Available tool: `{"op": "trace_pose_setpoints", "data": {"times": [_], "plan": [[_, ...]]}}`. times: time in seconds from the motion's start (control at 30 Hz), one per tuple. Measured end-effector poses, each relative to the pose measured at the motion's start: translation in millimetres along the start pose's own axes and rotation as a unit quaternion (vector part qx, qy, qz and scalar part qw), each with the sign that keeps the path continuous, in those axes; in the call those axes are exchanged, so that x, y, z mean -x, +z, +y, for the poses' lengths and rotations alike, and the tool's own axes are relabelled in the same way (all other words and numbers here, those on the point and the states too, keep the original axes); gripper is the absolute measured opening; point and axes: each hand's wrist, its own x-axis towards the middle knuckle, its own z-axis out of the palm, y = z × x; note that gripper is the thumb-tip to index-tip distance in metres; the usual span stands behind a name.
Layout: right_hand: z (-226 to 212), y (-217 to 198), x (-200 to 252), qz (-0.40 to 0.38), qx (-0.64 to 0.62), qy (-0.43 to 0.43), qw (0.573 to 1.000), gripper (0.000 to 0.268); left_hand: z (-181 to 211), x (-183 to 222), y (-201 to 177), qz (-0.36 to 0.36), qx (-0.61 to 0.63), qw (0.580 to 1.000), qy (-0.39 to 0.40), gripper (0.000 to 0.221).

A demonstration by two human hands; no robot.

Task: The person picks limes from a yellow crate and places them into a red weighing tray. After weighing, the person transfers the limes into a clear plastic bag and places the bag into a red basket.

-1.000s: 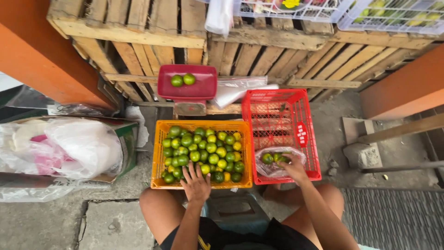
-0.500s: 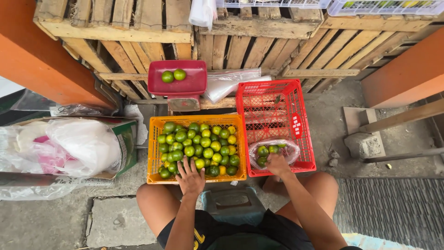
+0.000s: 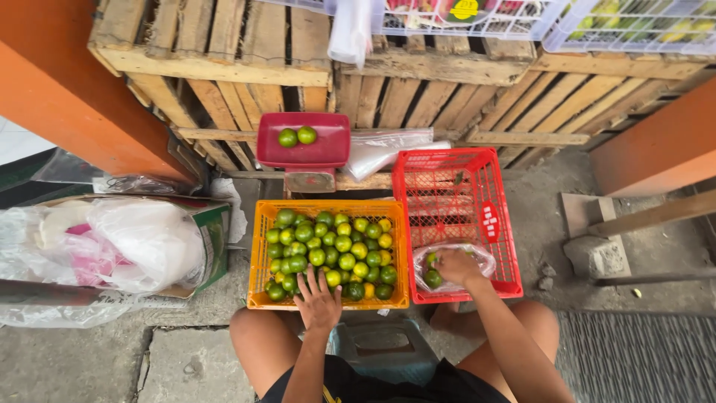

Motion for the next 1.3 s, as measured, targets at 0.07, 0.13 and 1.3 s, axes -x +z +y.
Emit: {"op": "trace_pose_setpoints", "data": {"times": [0.07, 0.13, 1.3], "plan": [[-17.8, -22.7, -13.2, 0.051, -0.005, -0.038, 0.998, 0.035, 0.8, 3.8, -7.5, -0.001, 0.002, 1.000, -0.001, 0.070], [-50.2, -54.0, -17.8, 0.102, -0.010, -0.076, 0.992, 0.031, 2.3, 3.8, -11.4, -0.001, 0.004, 1.000, -0.001, 0.069], [-337.9, -144.5, -156.1, 0.317, -0.110, -0.275, 0.901, 0.046, 5.2, -1.3, -64.1, -0.138, 0.003, 0.990, -0.018, 0.072]]}}
